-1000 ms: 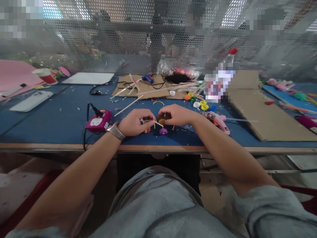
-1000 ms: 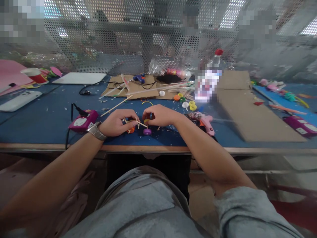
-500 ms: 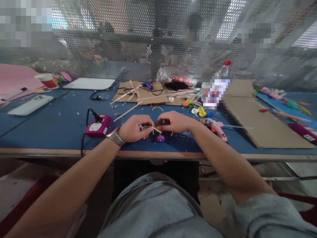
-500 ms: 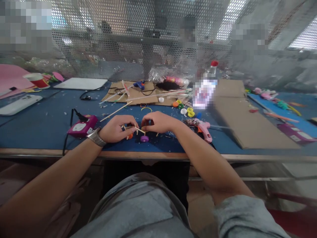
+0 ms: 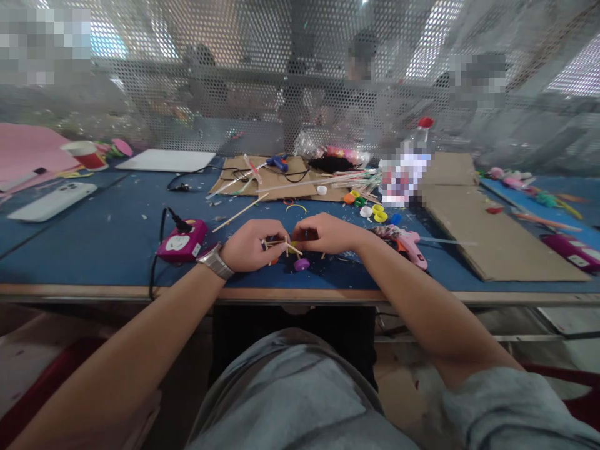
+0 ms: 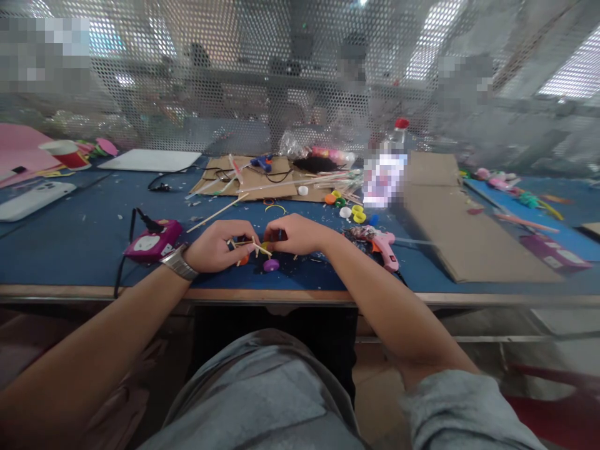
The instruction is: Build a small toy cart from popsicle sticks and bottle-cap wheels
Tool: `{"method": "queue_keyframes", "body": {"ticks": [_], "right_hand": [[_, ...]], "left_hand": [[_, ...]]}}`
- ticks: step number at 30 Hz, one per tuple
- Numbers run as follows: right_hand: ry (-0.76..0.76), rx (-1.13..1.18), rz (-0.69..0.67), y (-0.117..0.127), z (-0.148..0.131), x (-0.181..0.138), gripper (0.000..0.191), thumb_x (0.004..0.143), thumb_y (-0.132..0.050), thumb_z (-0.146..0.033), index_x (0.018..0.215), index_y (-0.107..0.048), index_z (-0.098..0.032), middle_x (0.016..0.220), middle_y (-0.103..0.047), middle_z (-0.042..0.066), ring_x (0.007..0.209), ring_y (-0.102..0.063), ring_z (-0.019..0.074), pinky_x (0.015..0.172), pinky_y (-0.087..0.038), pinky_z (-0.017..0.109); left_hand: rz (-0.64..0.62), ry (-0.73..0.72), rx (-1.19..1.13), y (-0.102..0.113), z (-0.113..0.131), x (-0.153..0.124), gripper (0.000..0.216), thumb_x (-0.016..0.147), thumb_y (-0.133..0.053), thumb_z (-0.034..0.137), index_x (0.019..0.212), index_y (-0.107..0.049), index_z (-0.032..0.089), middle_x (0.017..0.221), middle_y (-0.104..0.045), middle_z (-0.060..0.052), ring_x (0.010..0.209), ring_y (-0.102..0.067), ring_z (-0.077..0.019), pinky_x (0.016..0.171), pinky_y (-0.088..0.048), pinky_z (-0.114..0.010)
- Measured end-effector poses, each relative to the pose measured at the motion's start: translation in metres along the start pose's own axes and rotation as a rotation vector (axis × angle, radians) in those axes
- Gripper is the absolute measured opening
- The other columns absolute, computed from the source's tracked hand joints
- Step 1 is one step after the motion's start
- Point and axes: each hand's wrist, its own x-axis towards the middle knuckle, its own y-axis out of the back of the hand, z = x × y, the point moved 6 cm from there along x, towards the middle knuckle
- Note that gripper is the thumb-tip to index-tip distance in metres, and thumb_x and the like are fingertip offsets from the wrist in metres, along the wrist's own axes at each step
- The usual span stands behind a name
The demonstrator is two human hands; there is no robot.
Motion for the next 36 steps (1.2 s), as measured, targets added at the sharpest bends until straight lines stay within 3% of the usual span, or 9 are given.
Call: {"method": "queue_keyframes", "body": {"ticks": [9,16,20,29,36], "right_hand": [[0.003,-0.022,0.042,0.003,0.003,0.000,0.020,0.099,-0.075,-0.036,0.107,-0.080,-0.018,0.096,-0.080,0.005,0.079,-0.065,0.0163,0.073,-0.043,0.028],[0.105,0.025,0.169,0.008,-0.003,-0.002,0.024,0.100,-0.071,-0.041,0.100,-0.078,-0.017,0.090,-0.074,0.005,0.078,-0.060,0.0168,0.072,-0.043,0.029],[0.162,0.054,0.121,0.003,-0.008,-0.003,0.030,0.100,-0.071,-0.044,0.087,-0.078,-0.018,0.081,-0.071,0.003,0.074,-0.061,0.0163,0.070,-0.043,0.029],[0.148,0.052,0.054,-0.003,-0.010,-0.001,0.027,0.095,-0.076,-0.044,0.092,-0.082,-0.018,0.085,-0.076,0.005,0.075,-0.065,0.0175,0.071,-0.046,0.029],[0.133,0.040,0.074,-0.002,-0.012,-0.001,0.024,0.094,-0.073,-0.039,0.088,-0.080,-0.018,0.078,-0.071,0.002,0.072,-0.062,0.0163,0.069,-0.044,0.029]], "left_hand": [[0.003,-0.003,-0.004,0.000,0.000,0.001,0.017,0.099,-0.065,0.030,0.089,-0.074,0.019,0.080,-0.073,-0.004,0.071,-0.066,-0.0174,0.072,-0.050,-0.029],[0.018,0.002,-0.013,-0.001,-0.001,0.000,0.016,0.097,-0.066,0.030,0.090,-0.074,0.019,0.080,-0.075,-0.004,0.072,-0.066,-0.0174,0.072,-0.050,-0.029],[0.014,0.007,-0.018,-0.003,-0.002,0.000,0.016,0.097,-0.065,0.030,0.089,-0.074,0.019,0.081,-0.075,-0.004,0.072,-0.066,-0.0169,0.072,-0.050,-0.028],[0.007,0.010,-0.020,-0.004,0.001,0.003,0.014,0.094,-0.066,0.029,0.086,-0.074,0.020,0.079,-0.074,-0.003,0.071,-0.065,-0.0171,0.070,-0.050,-0.029],[0.011,0.021,-0.020,-0.005,0.001,0.002,0.015,0.095,-0.066,0.029,0.086,-0.073,0.020,0.078,-0.074,-0.003,0.070,-0.066,-0.0168,0.069,-0.049,-0.029]]}}
